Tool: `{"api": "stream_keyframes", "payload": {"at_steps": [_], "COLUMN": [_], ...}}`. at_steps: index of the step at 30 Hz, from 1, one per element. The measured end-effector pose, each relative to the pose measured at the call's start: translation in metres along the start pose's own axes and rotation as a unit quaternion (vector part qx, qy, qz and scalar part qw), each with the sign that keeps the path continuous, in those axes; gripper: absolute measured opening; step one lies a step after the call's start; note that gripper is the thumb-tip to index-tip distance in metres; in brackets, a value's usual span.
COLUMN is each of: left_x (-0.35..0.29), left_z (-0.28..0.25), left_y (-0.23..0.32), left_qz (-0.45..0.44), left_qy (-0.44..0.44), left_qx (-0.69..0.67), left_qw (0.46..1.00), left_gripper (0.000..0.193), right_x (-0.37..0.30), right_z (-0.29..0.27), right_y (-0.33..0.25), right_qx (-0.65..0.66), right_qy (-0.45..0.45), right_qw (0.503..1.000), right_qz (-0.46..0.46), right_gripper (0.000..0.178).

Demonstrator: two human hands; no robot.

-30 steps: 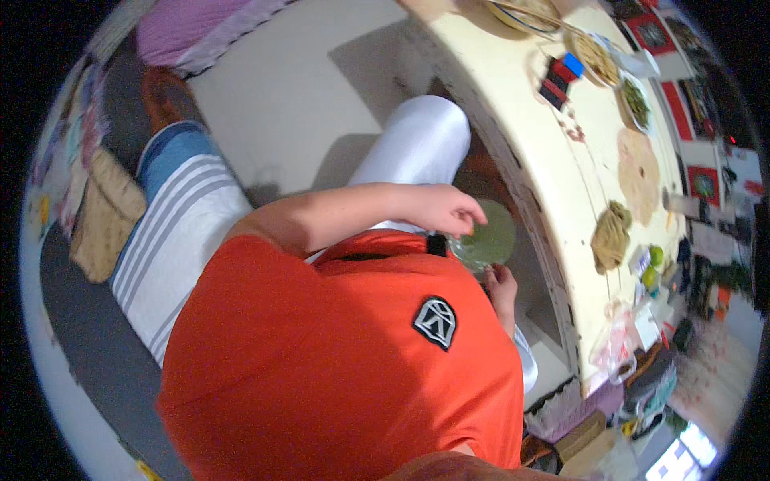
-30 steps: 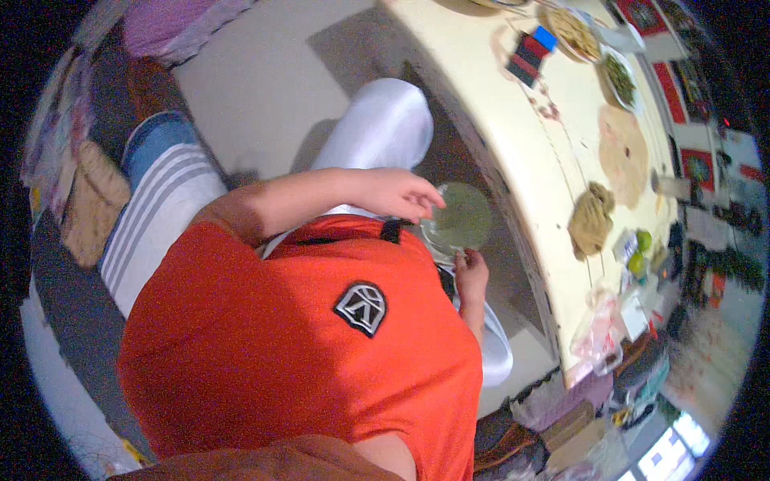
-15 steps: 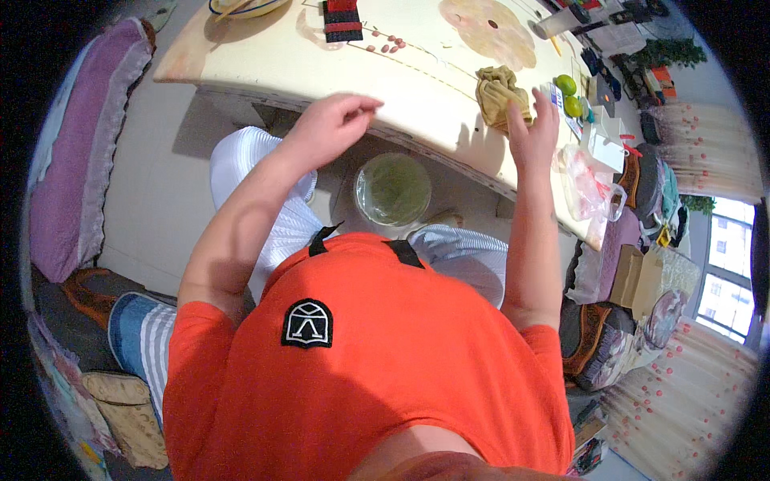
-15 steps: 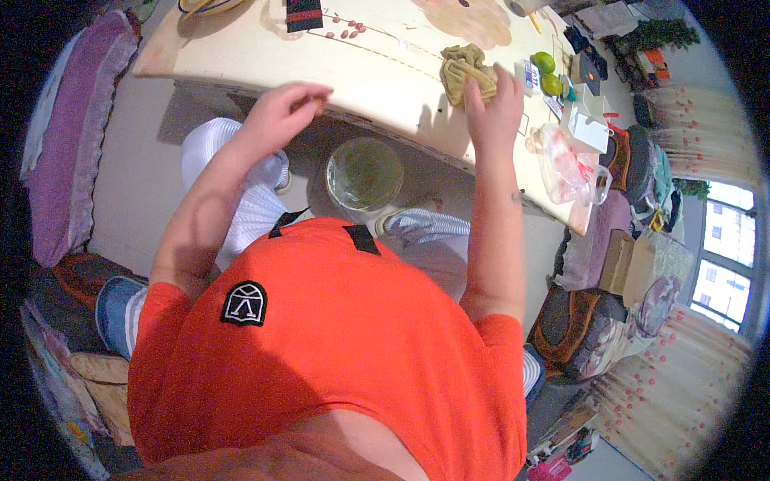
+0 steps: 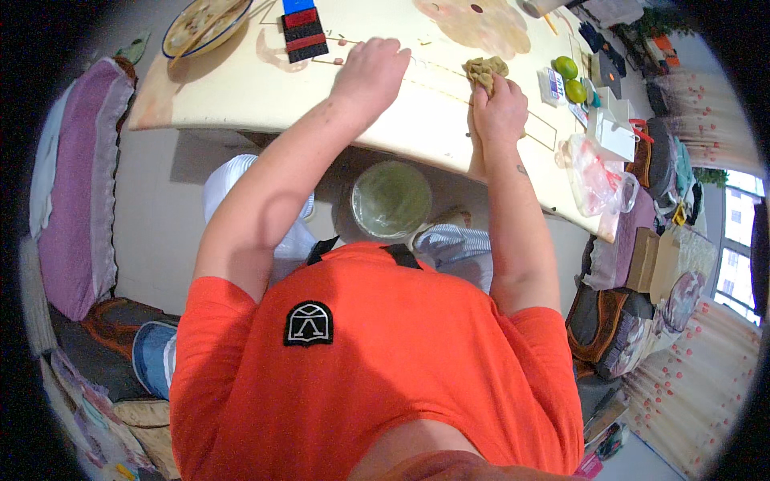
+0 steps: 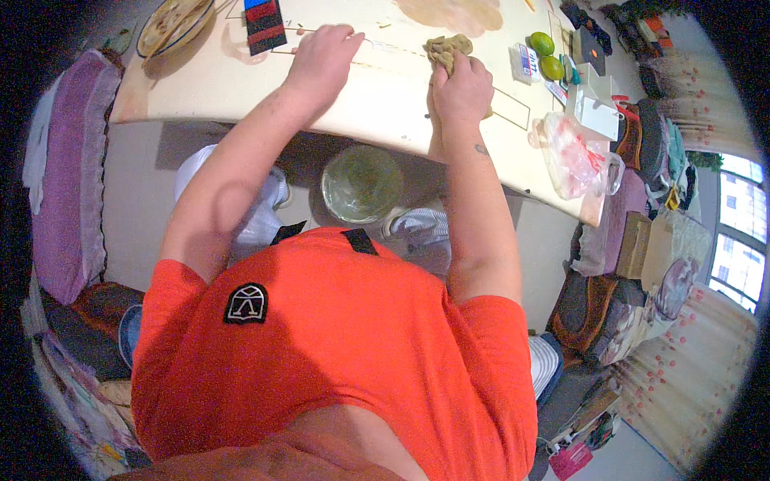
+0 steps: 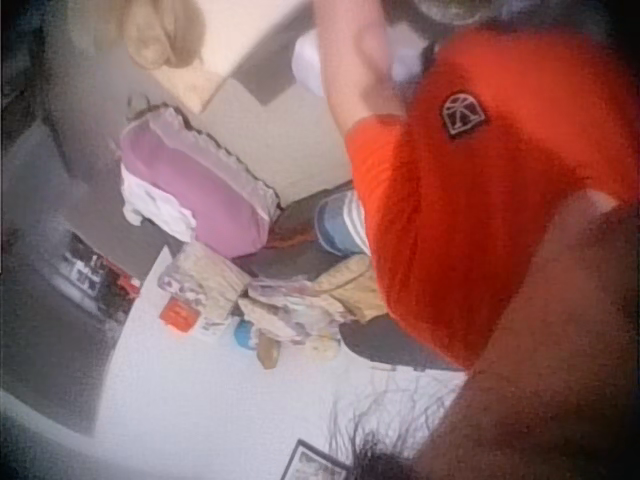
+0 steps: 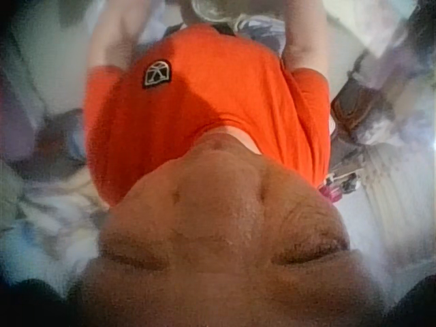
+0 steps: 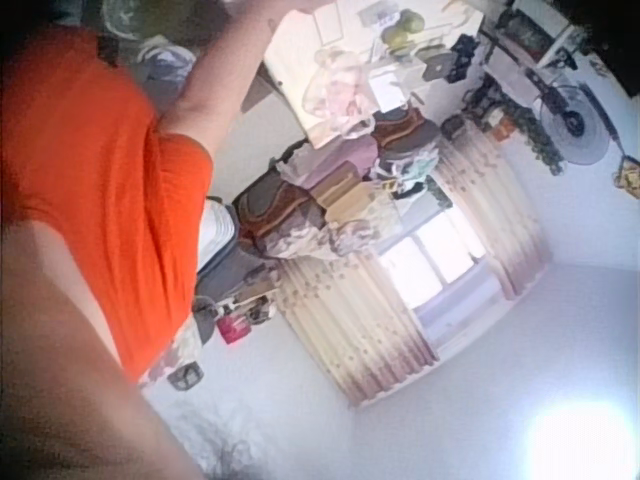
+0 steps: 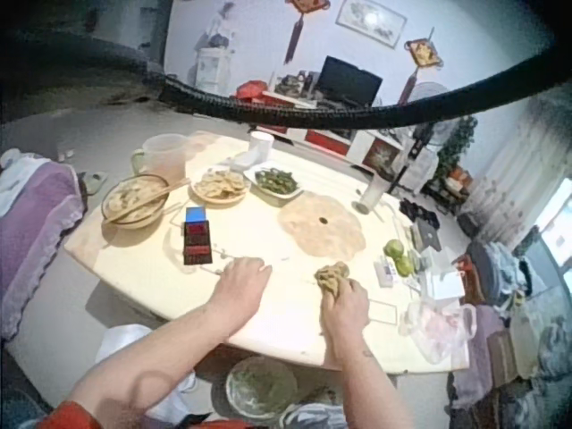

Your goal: The person wipes a table surface using a cloth, moving items like plates of food and small blocks aside to clean underneath them, then wrings out the cloth in a bucket of water and continues wiping the surface.

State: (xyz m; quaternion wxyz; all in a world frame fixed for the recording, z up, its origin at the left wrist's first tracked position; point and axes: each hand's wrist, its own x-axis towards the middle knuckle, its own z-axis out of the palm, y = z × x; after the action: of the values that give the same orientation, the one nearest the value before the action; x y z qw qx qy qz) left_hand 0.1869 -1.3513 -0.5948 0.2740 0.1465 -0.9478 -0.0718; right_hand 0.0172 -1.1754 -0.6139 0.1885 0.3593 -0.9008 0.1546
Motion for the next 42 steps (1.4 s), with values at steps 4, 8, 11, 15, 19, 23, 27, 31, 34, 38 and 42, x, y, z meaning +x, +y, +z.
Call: {"api": "stream_keyframes", "payload": {"at_steps": [4, 8, 11, 15, 19, 23, 27, 31, 34, 38, 42], "left_x": [0.043, 0.065, 0.074, 0.073, 0.054, 0.024, 0.013, -0.019, -0.067, -0.143, -0.189], "left_z": [-0.022, -0.011, 0.011, -0.005, -0.036, -0.029, -0.038, -0.057, -0.04, 0.01, 0.078], "left_y": [0.01, 0.005, -0.004, 0.009, 0.054, 0.084, 0.092, 0.071, 0.049, 0.035, 0.026], "left_qz": [0.037, 0.091, 0.091, 0.003, -0.124, 0.004, -0.022, -0.111, -0.164, -0.172, -0.275], "left_qy": [-0.187, -0.211, -0.224, -0.17, -0.231, -0.145, -0.156, -0.23, -0.443, -0.55, -0.496], "left_qx": [0.204, 0.189, 0.188, 0.043, -0.212, -0.276, -0.372, -0.412, -0.407, -0.288, -0.139], "left_qw": [0.96, 0.955, 0.952, 0.985, 0.941, 0.95, 0.915, 0.875, 0.782, 0.765, 0.812], "left_gripper": [0.011, 0.011, 0.011, 0.014, 0.018, 0.021, 0.028, 0.026, 0.028, 0.042, 0.048], "right_x": [0.002, 0.003, 0.004, 0.004, -0.011, -0.044, -0.034, -0.008, -0.01, -0.001, 0.023], "right_z": [-0.003, 0.001, -0.001, -0.002, -0.035, -0.062, -0.069, -0.076, -0.068, -0.072, -0.055], "right_y": [-0.003, 0.002, -0.002, 0.006, -0.012, -0.037, 0.011, 0.119, 0.168, 0.118, 0.045], "right_qx": [0.024, 0.046, 0.05, 0.013, 0.326, 0.552, 0.508, 0.214, 0.085, -0.074, 0.134], "right_qy": [0.016, 0.038, 0.038, 0.204, 0.157, -0.036, -0.019, -0.007, -0.098, 0.079, 0.004], "right_qw": [1.0, 0.998, 0.998, 0.978, 0.932, 0.832, 0.839, 0.958, 0.964, 0.987, 0.991], "right_qz": [0.004, 0.001, 0.016, -0.041, -0.037, 0.05, 0.195, 0.193, 0.234, 0.123, 0.0], "right_gripper": [0.035, 0.033, 0.034, 0.047, 0.057, 0.03, 0.022, 0.03, 0.035, 0.047, 0.065]}}
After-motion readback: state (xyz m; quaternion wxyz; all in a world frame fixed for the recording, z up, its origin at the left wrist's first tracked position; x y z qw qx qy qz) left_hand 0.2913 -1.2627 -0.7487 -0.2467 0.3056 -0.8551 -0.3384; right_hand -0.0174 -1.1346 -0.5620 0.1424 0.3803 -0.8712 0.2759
